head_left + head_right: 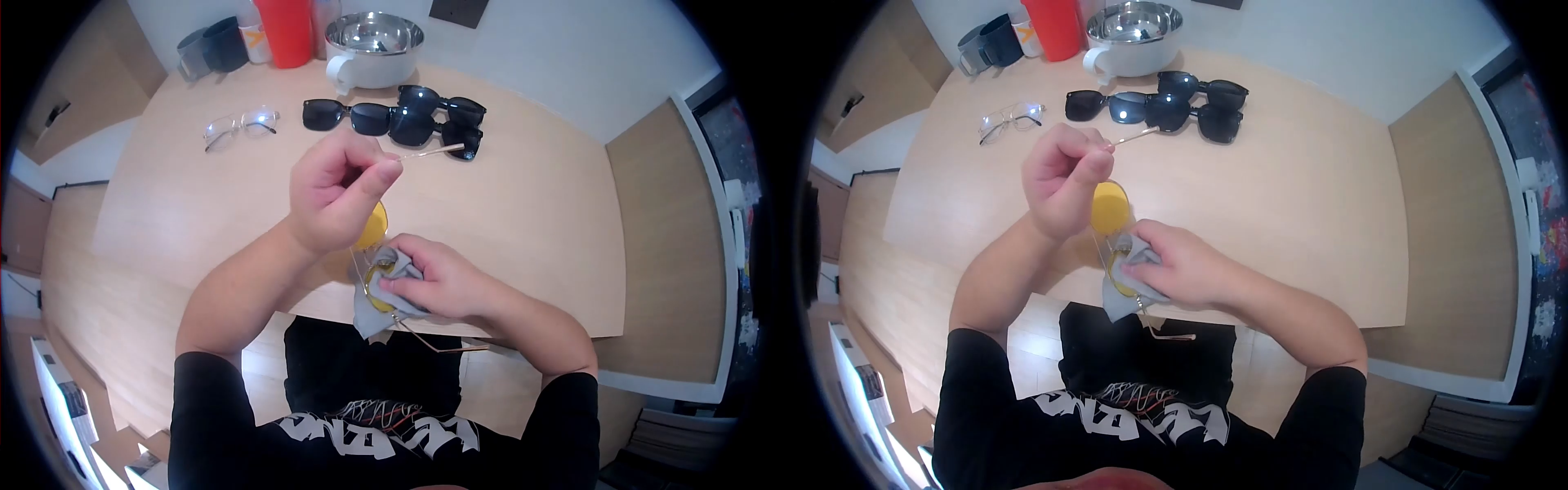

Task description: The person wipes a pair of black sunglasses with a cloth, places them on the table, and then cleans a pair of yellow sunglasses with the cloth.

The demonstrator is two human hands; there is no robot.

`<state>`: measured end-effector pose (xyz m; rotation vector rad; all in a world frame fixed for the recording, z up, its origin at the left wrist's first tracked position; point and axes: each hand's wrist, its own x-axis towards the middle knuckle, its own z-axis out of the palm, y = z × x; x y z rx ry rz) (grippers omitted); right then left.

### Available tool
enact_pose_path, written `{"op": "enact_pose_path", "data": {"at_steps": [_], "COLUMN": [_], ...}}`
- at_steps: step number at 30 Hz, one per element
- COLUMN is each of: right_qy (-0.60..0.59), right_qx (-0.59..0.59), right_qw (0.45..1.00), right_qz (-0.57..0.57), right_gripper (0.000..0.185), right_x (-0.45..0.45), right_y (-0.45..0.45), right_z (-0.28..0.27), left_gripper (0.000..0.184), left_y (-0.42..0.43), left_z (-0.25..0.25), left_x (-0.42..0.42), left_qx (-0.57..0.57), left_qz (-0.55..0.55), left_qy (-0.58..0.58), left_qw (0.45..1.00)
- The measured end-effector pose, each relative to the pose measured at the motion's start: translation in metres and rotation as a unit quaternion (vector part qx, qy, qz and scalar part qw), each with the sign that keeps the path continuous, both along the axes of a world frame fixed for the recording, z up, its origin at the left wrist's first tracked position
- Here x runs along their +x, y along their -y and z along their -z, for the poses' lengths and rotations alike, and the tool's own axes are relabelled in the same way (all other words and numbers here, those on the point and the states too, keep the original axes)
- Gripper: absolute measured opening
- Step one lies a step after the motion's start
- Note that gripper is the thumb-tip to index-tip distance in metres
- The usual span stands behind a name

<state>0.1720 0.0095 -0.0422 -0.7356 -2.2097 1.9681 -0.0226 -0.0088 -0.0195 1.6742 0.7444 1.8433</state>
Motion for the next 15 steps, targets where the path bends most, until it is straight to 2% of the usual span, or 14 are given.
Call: {"op": "enact_pose_path", "data": {"at_steps": [2,5,7,11,15], "right_qy": [0.034,0.016,-0.01,-0.027,0.002], "right_qx": [-0.028,-0.028,0.015,0.052,0.004], "right_qw": [0.999,0.999,1.0,0.997,1.0], "right_qz": [0.006,0.001,-0.02,-0.053,-0.023], "right_gripper": [0.048,0.041,0.039,0.042,0.039], "right_x": [-0.0023,-0.0028,-0.0003,0.0025,-0.0004], "right_y": [-0.0009,0.0021,0.0029,-0.0009,-0.0018], "right_z": [-0.0134,-0.0162,-0.0174,-0.0158,-0.0082], "left_gripper": [0.01,0.01,0.01,0.01,0.009], "left_y": [0.0025,0.002,-0.0027,0.0001,0.0004], "left_z": [0.0006,0.001,0.0034,0.0043,0.0024], "left_x": [-0.0005,-0.0002,0.002,0.0027,0.0017], "left_qx": [-0.016,-0.016,0.018,0.008,0.006], "left_qz": [0.003,0.011,0.013,0.025,0.034], "left_qy": [-0.007,0.012,0.025,0.026,0.027], "left_qw": [1.0,1.0,0.999,0.999,0.999]}}
